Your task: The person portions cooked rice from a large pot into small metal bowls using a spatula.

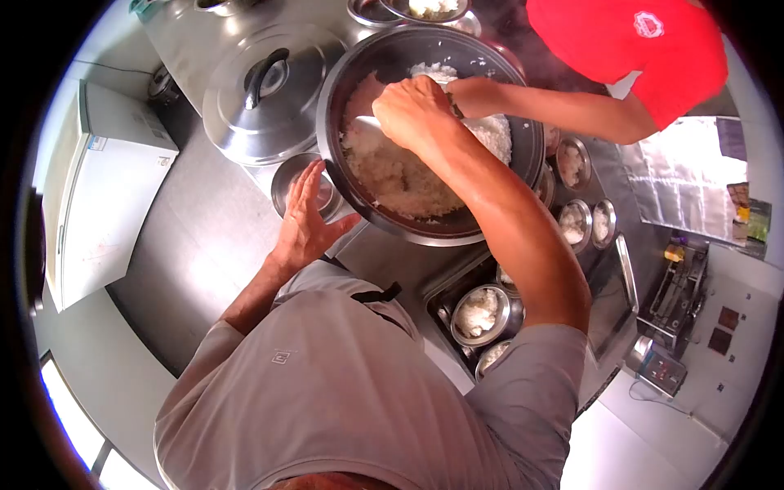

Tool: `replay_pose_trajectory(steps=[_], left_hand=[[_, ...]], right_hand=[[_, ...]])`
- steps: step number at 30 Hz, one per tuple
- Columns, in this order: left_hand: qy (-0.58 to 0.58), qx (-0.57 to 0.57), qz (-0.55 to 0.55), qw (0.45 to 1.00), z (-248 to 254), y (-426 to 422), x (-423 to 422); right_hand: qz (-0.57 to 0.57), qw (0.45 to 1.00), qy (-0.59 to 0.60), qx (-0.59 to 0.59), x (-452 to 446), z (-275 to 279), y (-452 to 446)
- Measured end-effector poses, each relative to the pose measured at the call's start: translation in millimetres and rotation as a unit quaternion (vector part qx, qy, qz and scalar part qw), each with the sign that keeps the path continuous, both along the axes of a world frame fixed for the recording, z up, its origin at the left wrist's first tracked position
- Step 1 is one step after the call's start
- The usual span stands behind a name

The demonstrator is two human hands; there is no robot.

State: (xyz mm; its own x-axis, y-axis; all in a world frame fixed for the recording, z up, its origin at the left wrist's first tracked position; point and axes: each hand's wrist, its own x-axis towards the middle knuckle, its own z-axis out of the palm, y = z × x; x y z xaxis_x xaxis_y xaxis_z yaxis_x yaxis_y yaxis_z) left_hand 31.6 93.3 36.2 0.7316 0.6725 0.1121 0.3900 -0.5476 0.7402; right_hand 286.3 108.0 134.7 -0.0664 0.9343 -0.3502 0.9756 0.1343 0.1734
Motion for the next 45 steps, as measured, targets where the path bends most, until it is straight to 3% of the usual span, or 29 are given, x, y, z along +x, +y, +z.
replay_pose_trajectory(steps=[5,11,19,21,29,36,38,39,41,45], left_hand=[[-0.003,0.02,0.013,1.0,-12,-4,2],[-0.018,0.057,0.019,0.998,-11,-1,7],[0.009,0.077,0.021,0.997,-5,0,9],[0.039,0.087,0.017,0.995,-2,0,9],[0.056,0.096,0.027,0.993,0,-1,8],[0.068,0.064,0.022,0.995,4,-1,7],[0.067,0.064,0.025,0.995,5,-1,7],[0.069,0.064,0.025,0.995,5,-1,7],[0.06,0.066,0.022,0.996,3,0,7],[0.054,0.068,0.021,0.996,5,-1,5]], right_hand=[[0.005,1.0,0.003,0.024,5,-14,12],[0.008,0.997,0.068,-0.042,17,-37,28],[-0.082,0.975,0.203,-0.04,19,-79,-8],[-0.094,0.952,0.292,0.009,23,-84,-25],[-0.147,0.911,0.384,0.022,31,-112,-54],[-0.189,0.887,0.421,-0.015,37,-103,-68],[-0.281,0.827,0.48,-0.08,42,-114,-71],[-0.279,0.829,0.479,-0.079,42,-119,-70],[-0.283,0.779,0.555,-0.073,41,-131,-68],[-0.312,0.782,0.539,-0.029,32,-142,-74]])
